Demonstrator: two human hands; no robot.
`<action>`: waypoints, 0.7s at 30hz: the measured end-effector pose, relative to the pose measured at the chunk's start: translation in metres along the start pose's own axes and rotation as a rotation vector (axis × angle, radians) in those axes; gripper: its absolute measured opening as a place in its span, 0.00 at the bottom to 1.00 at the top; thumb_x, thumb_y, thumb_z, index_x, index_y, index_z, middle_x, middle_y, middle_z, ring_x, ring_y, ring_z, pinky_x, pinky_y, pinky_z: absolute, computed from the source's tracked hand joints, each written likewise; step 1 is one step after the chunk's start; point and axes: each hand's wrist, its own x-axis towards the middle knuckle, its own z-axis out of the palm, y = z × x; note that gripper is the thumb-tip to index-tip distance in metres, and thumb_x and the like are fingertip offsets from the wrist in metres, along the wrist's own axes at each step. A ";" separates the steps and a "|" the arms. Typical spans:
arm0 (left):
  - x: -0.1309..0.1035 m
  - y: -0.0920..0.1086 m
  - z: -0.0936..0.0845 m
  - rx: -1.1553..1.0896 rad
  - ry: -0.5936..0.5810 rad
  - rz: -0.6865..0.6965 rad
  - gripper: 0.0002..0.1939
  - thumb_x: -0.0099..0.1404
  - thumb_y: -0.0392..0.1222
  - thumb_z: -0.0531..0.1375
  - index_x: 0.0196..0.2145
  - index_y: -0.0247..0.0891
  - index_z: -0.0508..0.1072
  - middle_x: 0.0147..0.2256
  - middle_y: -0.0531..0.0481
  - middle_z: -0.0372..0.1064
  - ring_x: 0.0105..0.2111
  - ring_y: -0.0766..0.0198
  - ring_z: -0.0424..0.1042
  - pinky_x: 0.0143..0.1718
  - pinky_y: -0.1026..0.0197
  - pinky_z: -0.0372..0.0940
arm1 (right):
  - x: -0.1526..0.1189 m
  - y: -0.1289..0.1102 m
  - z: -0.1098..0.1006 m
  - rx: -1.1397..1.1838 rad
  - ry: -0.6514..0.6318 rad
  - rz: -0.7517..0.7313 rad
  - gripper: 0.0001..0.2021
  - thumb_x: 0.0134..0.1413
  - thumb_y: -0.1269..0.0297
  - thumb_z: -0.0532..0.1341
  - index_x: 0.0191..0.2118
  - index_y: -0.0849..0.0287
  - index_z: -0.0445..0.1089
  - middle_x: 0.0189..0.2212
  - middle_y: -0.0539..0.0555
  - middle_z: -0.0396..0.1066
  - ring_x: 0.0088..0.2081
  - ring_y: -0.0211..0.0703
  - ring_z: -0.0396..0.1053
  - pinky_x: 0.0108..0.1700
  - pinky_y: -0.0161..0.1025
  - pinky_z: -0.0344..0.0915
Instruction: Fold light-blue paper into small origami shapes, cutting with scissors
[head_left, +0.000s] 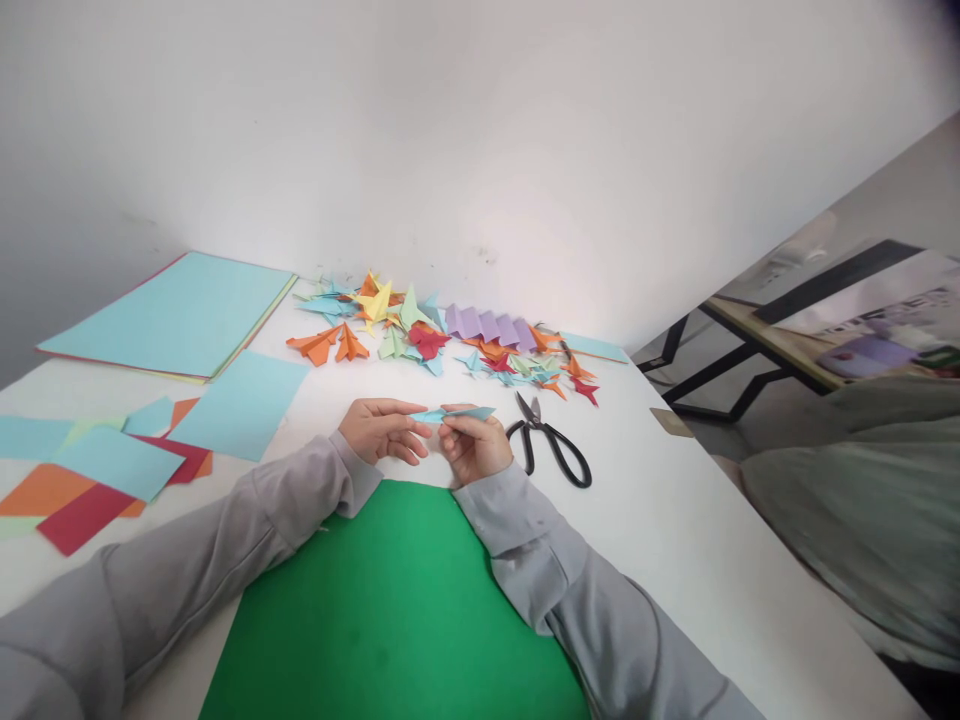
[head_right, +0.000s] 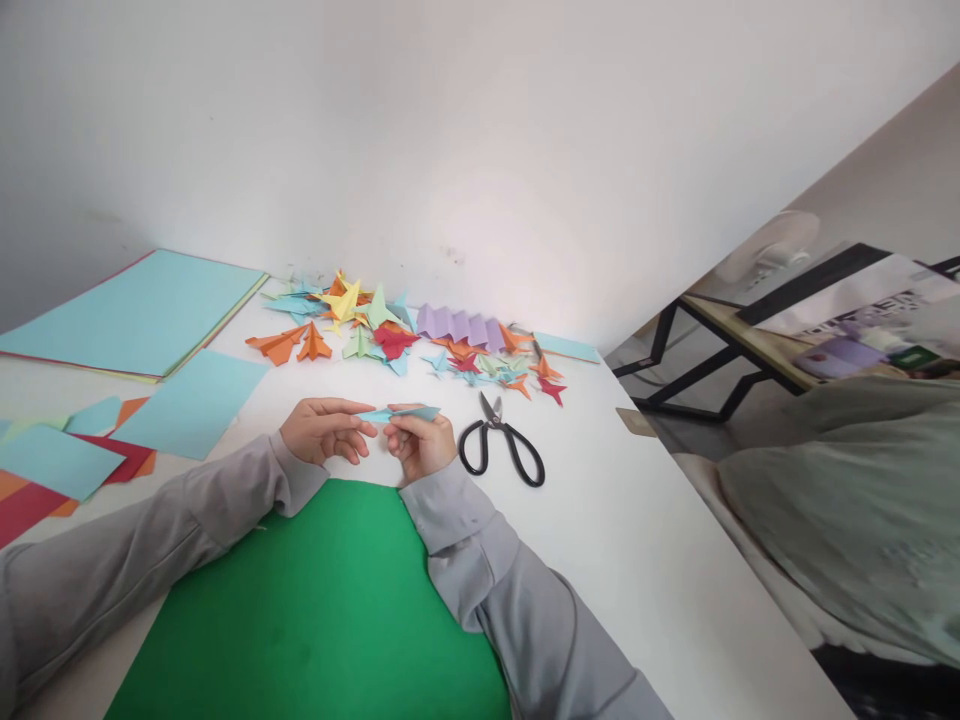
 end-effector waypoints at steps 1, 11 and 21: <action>0.000 -0.001 0.000 0.002 0.008 0.014 0.11 0.44 0.26 0.61 0.29 0.26 0.71 0.21 0.43 0.73 0.16 0.59 0.71 0.15 0.62 0.66 | 0.000 0.000 0.000 0.000 -0.006 -0.001 0.06 0.28 0.76 0.60 0.21 0.65 0.71 0.10 0.49 0.68 0.09 0.31 0.60 0.11 0.26 0.56; 0.000 -0.002 0.003 -0.020 0.029 0.091 0.11 0.42 0.26 0.63 0.28 0.27 0.72 0.20 0.43 0.72 0.16 0.62 0.70 0.15 0.63 0.66 | 0.000 0.002 0.000 -0.006 -0.037 0.008 0.06 0.27 0.76 0.63 0.20 0.63 0.71 0.12 0.51 0.70 0.11 0.32 0.62 0.12 0.27 0.58; 0.001 0.001 -0.003 -0.061 0.005 0.059 0.09 0.46 0.24 0.56 0.27 0.24 0.73 0.21 0.39 0.73 0.17 0.61 0.70 0.17 0.61 0.66 | -0.001 0.001 0.002 0.034 -0.040 0.019 0.05 0.27 0.77 0.62 0.20 0.64 0.71 0.11 0.51 0.70 0.11 0.32 0.62 0.12 0.26 0.59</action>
